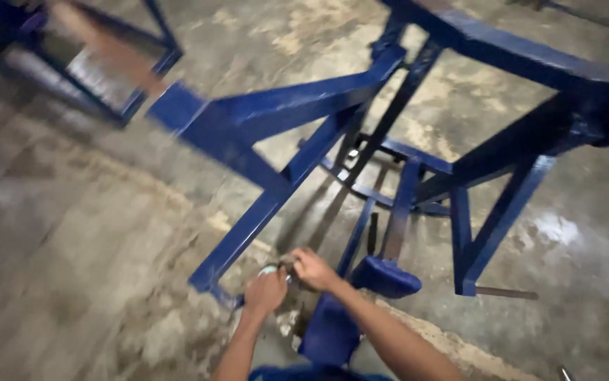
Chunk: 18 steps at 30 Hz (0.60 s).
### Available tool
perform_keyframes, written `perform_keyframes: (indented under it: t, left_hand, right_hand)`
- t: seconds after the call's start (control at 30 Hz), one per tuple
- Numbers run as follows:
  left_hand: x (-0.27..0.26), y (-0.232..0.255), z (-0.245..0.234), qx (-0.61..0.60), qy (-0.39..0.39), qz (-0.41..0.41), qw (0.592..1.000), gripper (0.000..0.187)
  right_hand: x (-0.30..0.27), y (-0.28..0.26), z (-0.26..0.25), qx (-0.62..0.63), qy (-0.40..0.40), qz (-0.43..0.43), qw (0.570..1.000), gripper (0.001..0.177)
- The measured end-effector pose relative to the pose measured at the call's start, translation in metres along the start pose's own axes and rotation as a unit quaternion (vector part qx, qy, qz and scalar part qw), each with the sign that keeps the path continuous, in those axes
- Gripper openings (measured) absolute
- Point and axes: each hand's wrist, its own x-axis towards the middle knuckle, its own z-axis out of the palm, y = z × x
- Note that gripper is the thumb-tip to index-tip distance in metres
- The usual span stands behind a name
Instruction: Cleaning a blue exercise machine with a brown cloth.
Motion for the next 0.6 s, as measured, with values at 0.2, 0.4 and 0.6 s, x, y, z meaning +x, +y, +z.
perform_keyframes:
  t: [0.2,0.4,0.6]
  left_hand:
    - [-0.023,-0.005,0.007,-0.03,0.057,0.008,0.998,0.053]
    - [-0.09,0.025,-0.013,-0.301,0.358,0.044,0.883,0.018]
    - [-0.06,-0.018,0.095,-0.713,0.423,-0.187,0.527,0.032]
  right_hand:
    - [0.023,-0.065,-0.01,0.162,-0.052,0.319,0.932,0.029]
    - [0.015,-0.059,-0.001,0.254,-0.035,0.308,0.916,0.019]
    - [0.018,-0.083,-0.013,0.22,-0.038,0.284,0.932,0.022]
